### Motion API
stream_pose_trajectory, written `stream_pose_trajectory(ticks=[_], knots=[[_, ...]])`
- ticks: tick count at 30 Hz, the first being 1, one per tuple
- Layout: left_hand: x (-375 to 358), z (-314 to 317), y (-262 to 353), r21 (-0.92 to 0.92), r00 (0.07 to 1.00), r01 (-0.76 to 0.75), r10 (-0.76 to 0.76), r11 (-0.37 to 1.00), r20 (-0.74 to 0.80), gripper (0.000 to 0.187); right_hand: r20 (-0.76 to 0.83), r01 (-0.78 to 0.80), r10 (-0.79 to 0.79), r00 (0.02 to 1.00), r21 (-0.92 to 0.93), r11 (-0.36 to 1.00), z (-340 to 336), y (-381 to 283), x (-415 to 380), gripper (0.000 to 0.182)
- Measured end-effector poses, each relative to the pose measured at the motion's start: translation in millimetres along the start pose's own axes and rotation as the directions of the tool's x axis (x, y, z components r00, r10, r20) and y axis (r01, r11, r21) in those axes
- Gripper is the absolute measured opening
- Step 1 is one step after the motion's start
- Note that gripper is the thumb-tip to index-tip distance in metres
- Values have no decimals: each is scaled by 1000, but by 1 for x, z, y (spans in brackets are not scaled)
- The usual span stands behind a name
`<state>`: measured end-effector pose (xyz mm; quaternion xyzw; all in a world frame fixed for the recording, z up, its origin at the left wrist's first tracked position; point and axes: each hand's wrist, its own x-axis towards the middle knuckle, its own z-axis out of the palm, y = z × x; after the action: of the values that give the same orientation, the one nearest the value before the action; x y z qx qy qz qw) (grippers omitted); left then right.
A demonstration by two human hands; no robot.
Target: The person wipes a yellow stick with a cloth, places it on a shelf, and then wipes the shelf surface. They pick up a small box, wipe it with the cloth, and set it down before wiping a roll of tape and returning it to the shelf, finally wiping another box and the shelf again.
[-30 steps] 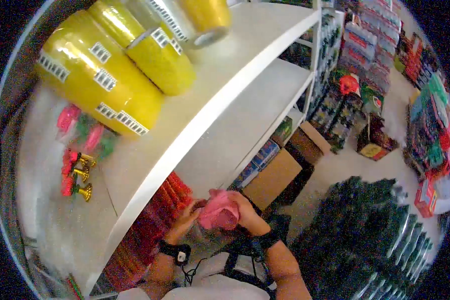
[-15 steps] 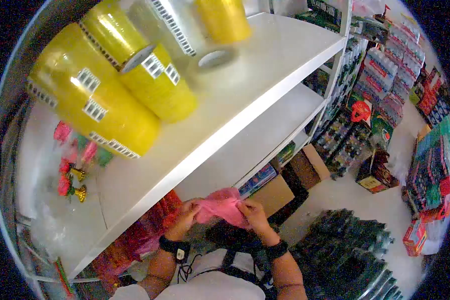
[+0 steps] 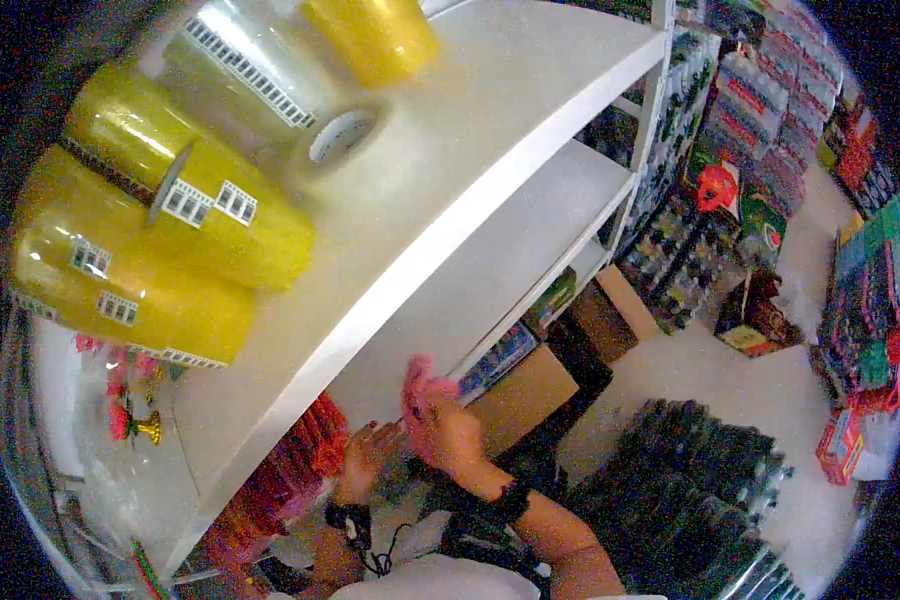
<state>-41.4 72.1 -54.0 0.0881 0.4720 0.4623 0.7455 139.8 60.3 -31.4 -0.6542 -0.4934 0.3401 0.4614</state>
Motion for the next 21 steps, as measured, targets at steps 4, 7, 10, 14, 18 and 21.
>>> stream_pose_trajectory(ticks=[4,7,10,14,18,21], knots=[[-12,-14,-3,172,983,-90,60,981,173,32,100,426,-414,905,-220,878,17,-11,-8,14],[-20,-5,4,269,971,-102,37,958,234,26,120,583,-576,808,-293,757,26,-26,-18,17],[-31,3,4,410,986,-89,24,908,162,26,140,508,-489,861,-196,839,37,-37,-29,17],[-45,-5,3,609,996,-80,42,789,76,27,260,535,-497,828,-102,838,48,-48,-43,22],[-63,-17,7,681,996,-88,60,727,66,26,540,512,-449,712,39,858,39,-69,-52,29],[-69,-13,10,727,994,-106,80,678,71,26,559,539,-535,633,176,823,30,-76,-52,31]])
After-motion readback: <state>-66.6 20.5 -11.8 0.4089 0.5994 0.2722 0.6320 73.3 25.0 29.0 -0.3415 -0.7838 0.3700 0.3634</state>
